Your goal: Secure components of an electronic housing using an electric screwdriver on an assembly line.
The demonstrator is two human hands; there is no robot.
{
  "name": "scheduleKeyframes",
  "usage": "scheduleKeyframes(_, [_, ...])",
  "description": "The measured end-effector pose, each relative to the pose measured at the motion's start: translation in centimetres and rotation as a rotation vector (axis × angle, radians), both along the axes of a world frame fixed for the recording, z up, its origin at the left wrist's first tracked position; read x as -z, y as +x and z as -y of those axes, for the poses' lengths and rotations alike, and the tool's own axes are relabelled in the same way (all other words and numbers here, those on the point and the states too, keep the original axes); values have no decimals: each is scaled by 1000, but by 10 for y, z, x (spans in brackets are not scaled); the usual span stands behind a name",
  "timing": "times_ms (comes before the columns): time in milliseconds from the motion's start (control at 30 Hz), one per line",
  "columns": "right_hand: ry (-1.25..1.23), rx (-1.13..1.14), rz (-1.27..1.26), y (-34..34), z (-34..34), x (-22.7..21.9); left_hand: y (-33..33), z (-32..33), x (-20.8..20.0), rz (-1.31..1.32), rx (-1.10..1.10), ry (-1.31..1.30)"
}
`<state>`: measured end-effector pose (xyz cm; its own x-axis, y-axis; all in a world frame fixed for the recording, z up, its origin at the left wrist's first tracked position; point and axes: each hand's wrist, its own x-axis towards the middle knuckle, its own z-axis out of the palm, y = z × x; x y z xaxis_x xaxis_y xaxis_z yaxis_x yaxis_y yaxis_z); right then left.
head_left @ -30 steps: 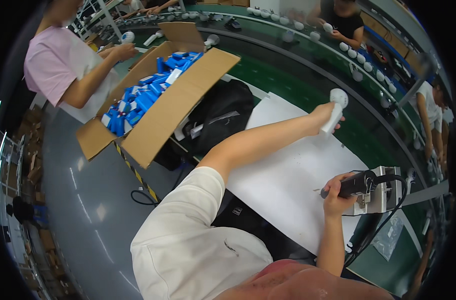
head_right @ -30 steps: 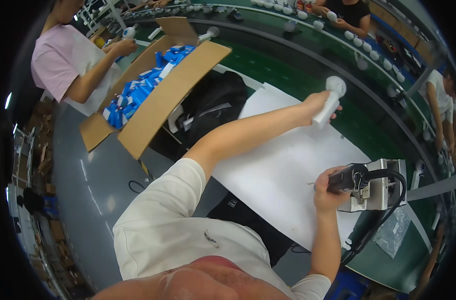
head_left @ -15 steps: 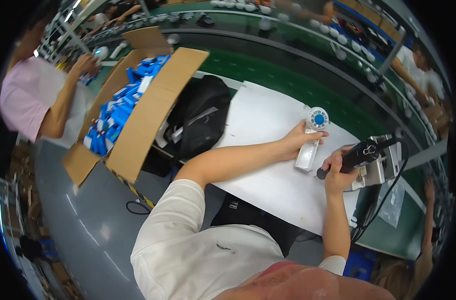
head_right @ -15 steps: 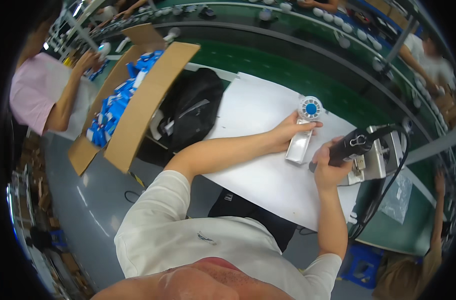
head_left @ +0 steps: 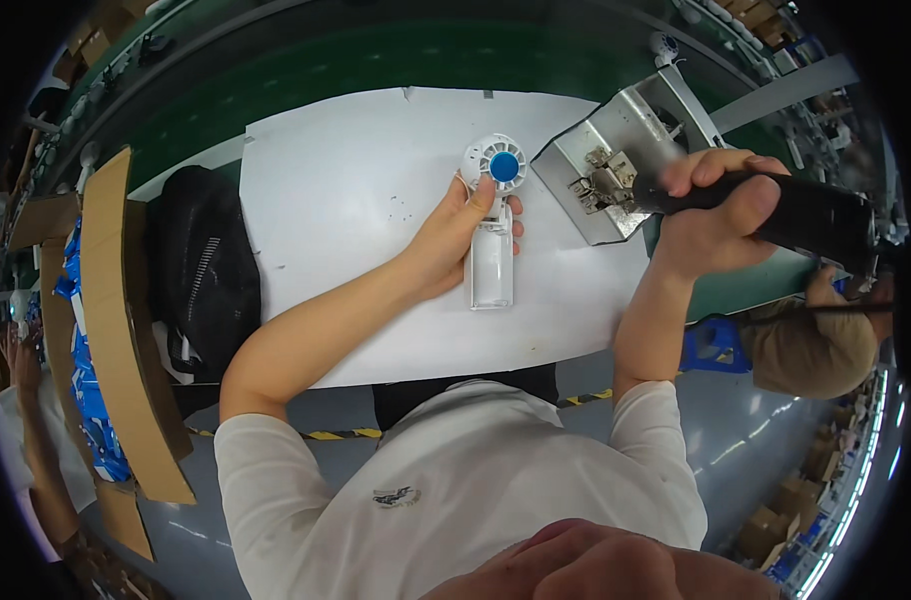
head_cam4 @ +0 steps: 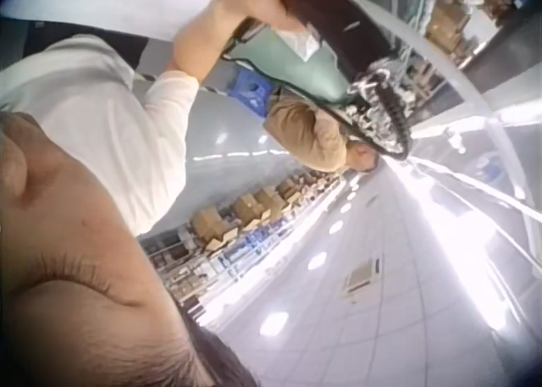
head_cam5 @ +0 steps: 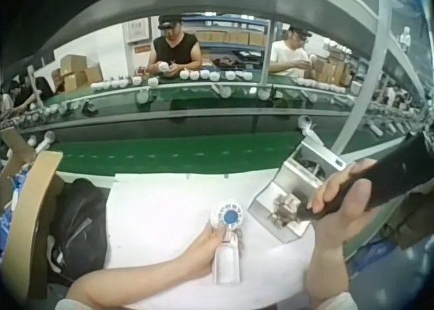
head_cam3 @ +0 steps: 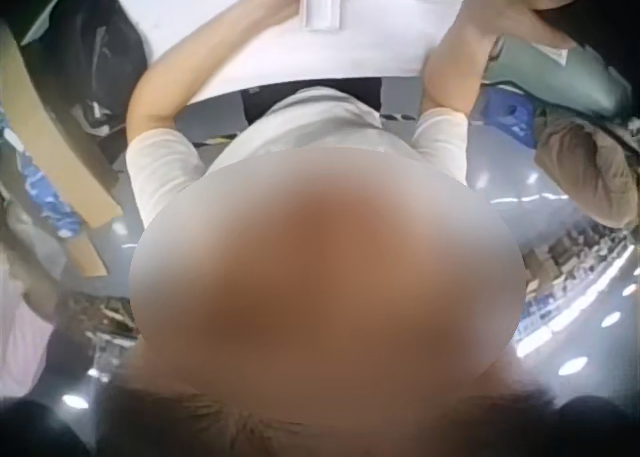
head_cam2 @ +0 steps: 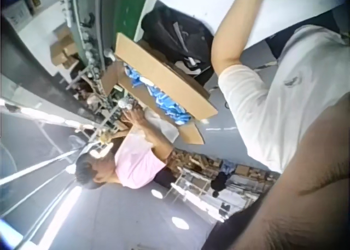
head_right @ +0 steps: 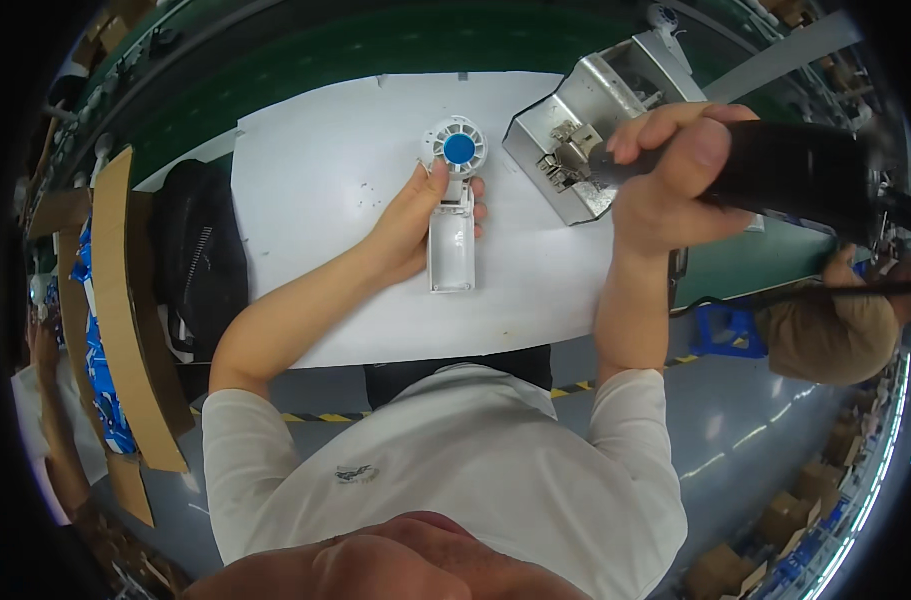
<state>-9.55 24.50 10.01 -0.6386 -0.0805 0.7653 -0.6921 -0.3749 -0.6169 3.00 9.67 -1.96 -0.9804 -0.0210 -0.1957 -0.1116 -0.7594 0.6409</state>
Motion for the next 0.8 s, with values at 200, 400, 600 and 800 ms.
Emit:
scheduleKeyframes(200, [247,158,58,11,27,9,0,-1,7,-14,-7,47])
scheduleKeyframes(400, [-132,-649,207,32,19,41,1,-2,-1,48,-16,16])
scheduleKeyframes(600, [-61,-573,242,36,31,57,2,0,-1,43,-5,22])
scheduleKeyframes(800, [-87,-549,212,35,39,61,1,0,-1,51,8,12])
